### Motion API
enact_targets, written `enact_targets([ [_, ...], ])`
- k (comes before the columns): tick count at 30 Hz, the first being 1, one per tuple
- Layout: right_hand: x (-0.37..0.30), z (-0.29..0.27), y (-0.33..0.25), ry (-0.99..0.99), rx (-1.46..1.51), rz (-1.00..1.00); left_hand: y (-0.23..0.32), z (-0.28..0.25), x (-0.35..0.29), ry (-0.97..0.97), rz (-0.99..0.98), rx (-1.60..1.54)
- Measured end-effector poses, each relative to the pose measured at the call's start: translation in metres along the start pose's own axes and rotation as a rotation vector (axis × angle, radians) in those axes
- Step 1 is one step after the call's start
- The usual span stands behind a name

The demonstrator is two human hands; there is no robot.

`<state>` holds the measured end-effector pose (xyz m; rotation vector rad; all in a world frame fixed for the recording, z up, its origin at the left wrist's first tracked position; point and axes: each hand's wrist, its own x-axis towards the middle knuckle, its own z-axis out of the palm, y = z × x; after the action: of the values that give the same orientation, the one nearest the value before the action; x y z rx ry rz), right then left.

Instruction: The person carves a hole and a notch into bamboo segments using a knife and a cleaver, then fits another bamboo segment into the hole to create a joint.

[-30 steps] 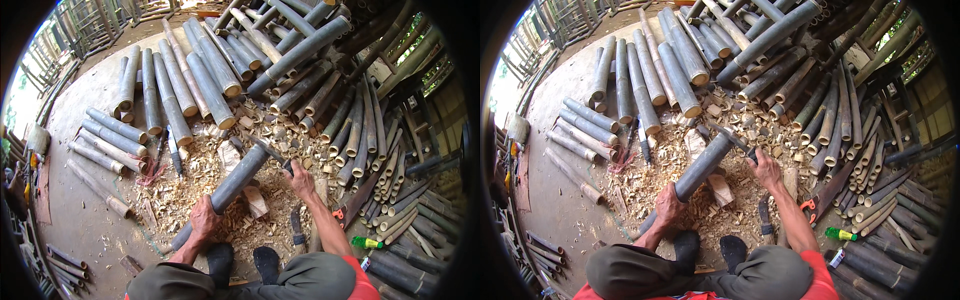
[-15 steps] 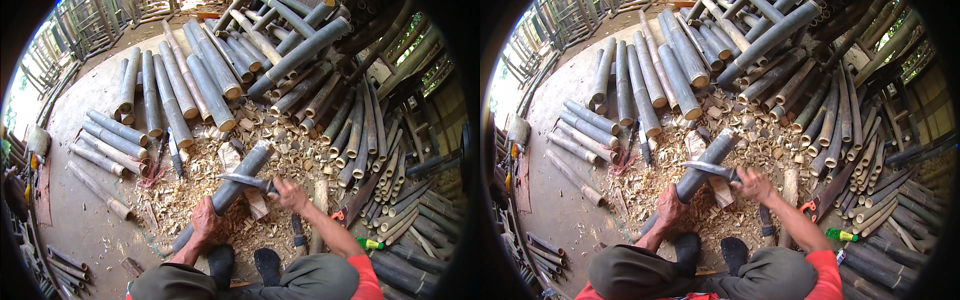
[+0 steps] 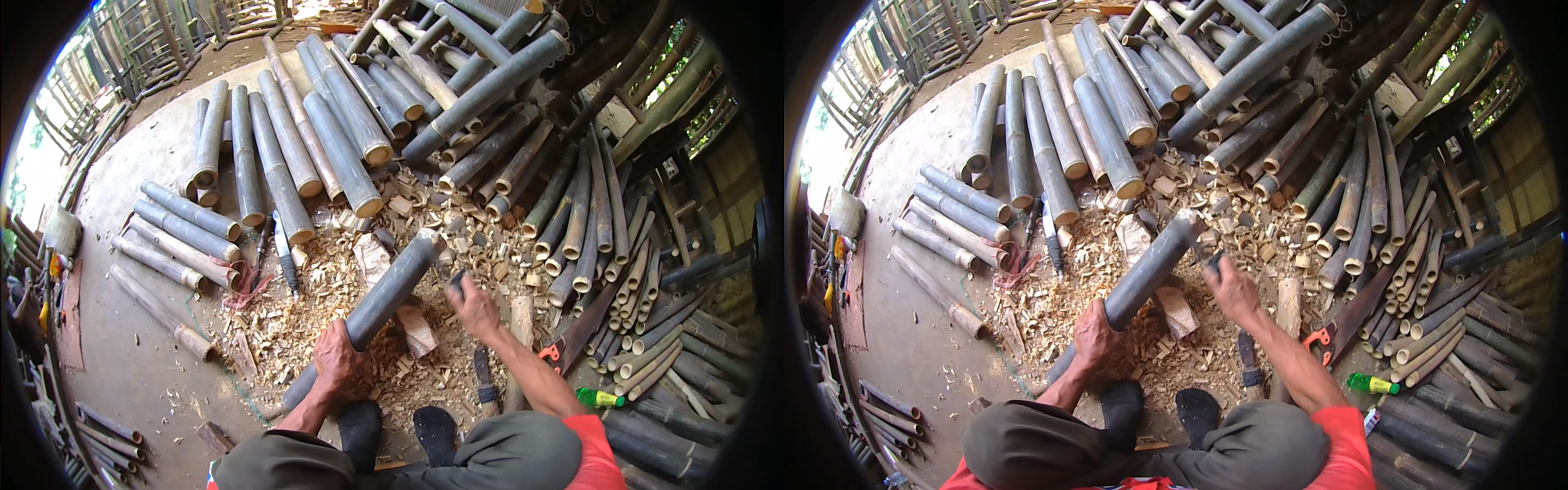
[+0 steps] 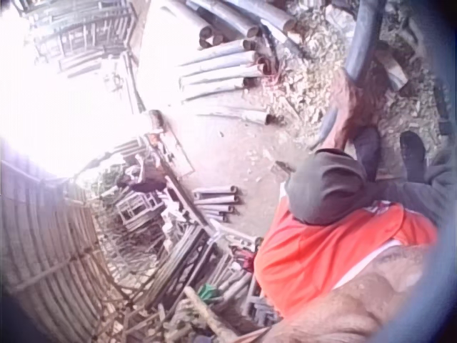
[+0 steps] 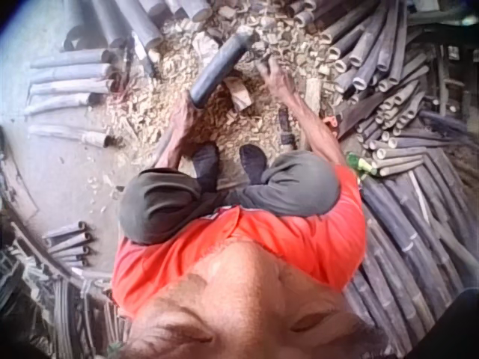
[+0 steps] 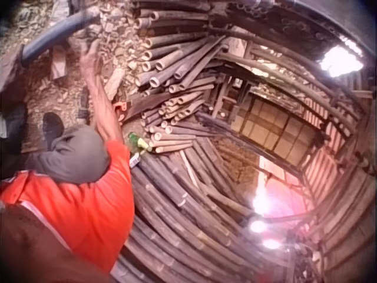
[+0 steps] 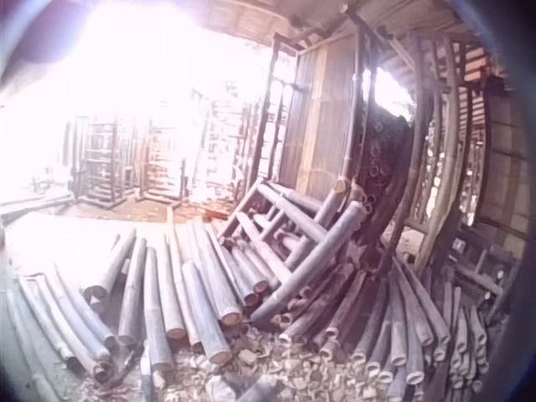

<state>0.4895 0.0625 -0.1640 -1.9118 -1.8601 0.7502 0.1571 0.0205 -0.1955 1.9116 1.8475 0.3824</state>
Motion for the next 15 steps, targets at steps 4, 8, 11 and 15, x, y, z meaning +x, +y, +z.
enact_targets([
  [4,0.026,-0.023,0.076,0.209,-0.370,-0.384,0.013,0.007,0.001,-0.020,0.039,-0.027],
  [8,0.009,-0.009,0.010,0.045,-0.023,0.086,0.000,0.003,0.002,-0.025,-0.001,0.019],
  [11,0.007,-0.017,0.016,-0.095,-0.456,-0.291,0.004,0.002,0.001,-0.006,0.023,0.017],
  [15,0.030,-0.042,0.063,0.233,-0.426,-0.153,0.013,0.010,0.007,-0.016,0.027,-0.008],
])
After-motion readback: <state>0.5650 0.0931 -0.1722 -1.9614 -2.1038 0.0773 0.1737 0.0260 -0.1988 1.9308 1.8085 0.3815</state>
